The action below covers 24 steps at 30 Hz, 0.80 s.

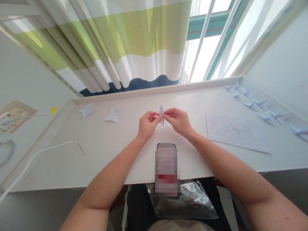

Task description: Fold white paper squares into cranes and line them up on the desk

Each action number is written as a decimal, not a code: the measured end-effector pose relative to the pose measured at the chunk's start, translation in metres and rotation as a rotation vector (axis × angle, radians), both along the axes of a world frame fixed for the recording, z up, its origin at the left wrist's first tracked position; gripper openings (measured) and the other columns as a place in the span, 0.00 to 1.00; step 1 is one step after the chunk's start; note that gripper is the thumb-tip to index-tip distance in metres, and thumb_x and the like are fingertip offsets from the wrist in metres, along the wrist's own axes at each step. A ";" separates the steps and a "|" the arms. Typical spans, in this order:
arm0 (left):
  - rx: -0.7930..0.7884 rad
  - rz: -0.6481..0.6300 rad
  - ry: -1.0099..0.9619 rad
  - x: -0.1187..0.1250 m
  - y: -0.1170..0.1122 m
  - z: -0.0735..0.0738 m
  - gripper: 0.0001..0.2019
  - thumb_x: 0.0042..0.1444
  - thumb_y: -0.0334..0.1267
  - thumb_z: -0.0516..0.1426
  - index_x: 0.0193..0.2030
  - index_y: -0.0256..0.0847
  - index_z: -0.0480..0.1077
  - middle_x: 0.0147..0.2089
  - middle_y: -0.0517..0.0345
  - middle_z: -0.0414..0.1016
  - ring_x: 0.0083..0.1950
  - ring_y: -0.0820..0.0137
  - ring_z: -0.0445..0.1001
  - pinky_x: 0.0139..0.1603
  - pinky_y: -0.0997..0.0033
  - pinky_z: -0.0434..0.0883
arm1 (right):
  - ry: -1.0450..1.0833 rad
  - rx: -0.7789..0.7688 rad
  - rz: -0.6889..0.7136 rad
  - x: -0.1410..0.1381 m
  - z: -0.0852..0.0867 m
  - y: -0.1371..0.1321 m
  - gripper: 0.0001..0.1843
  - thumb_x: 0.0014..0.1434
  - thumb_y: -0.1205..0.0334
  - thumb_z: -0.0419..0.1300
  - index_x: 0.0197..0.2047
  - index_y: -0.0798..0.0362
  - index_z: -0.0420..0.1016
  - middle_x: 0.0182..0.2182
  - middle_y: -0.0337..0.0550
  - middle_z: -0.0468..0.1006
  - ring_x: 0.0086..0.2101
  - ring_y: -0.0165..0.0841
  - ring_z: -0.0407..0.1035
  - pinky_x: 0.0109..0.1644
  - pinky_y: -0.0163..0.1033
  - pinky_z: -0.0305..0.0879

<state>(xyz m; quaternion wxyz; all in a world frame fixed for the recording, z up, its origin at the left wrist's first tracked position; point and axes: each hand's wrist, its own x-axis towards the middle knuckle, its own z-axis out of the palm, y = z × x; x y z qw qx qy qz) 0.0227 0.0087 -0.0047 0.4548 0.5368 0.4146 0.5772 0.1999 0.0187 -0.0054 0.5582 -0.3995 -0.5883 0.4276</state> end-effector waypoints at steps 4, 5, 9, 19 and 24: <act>-0.015 0.015 -0.030 0.000 0.000 0.001 0.23 0.51 0.52 0.79 0.42 0.40 0.80 0.38 0.56 0.85 0.35 0.71 0.83 0.39 0.69 0.80 | 0.028 -0.057 0.023 0.000 -0.002 0.002 0.28 0.52 0.34 0.81 0.40 0.48 0.85 0.39 0.47 0.89 0.40 0.42 0.84 0.51 0.53 0.84; -0.013 0.015 -0.036 0.000 0.000 0.001 0.23 0.51 0.52 0.79 0.42 0.40 0.80 0.39 0.56 0.86 0.35 0.71 0.83 0.39 0.68 0.81 | 0.038 -0.064 0.033 0.000 -0.002 0.003 0.28 0.52 0.34 0.81 0.40 0.48 0.85 0.39 0.46 0.89 0.40 0.41 0.84 0.50 0.53 0.83; -0.009 -0.002 -0.024 0.001 0.001 0.001 0.23 0.53 0.54 0.78 0.43 0.40 0.81 0.38 0.56 0.86 0.35 0.69 0.84 0.40 0.65 0.83 | 0.053 -0.063 0.060 0.000 -0.004 0.003 0.28 0.54 0.33 0.80 0.39 0.48 0.83 0.37 0.44 0.87 0.38 0.39 0.82 0.46 0.49 0.82; -0.052 -0.109 -0.058 0.001 -0.001 0.005 0.23 0.51 0.54 0.79 0.42 0.42 0.79 0.41 0.57 0.85 0.36 0.69 0.84 0.41 0.63 0.84 | 0.078 -0.075 0.185 0.005 0.001 0.004 0.22 0.57 0.41 0.80 0.39 0.47 0.79 0.36 0.40 0.84 0.38 0.38 0.80 0.47 0.49 0.81; -0.087 -0.137 -0.076 -0.001 -0.001 0.004 0.24 0.49 0.54 0.80 0.43 0.41 0.80 0.38 0.56 0.86 0.37 0.66 0.85 0.43 0.60 0.84 | 0.040 -0.135 0.190 0.006 0.002 0.003 0.22 0.56 0.41 0.80 0.36 0.49 0.80 0.35 0.42 0.86 0.37 0.38 0.81 0.47 0.49 0.81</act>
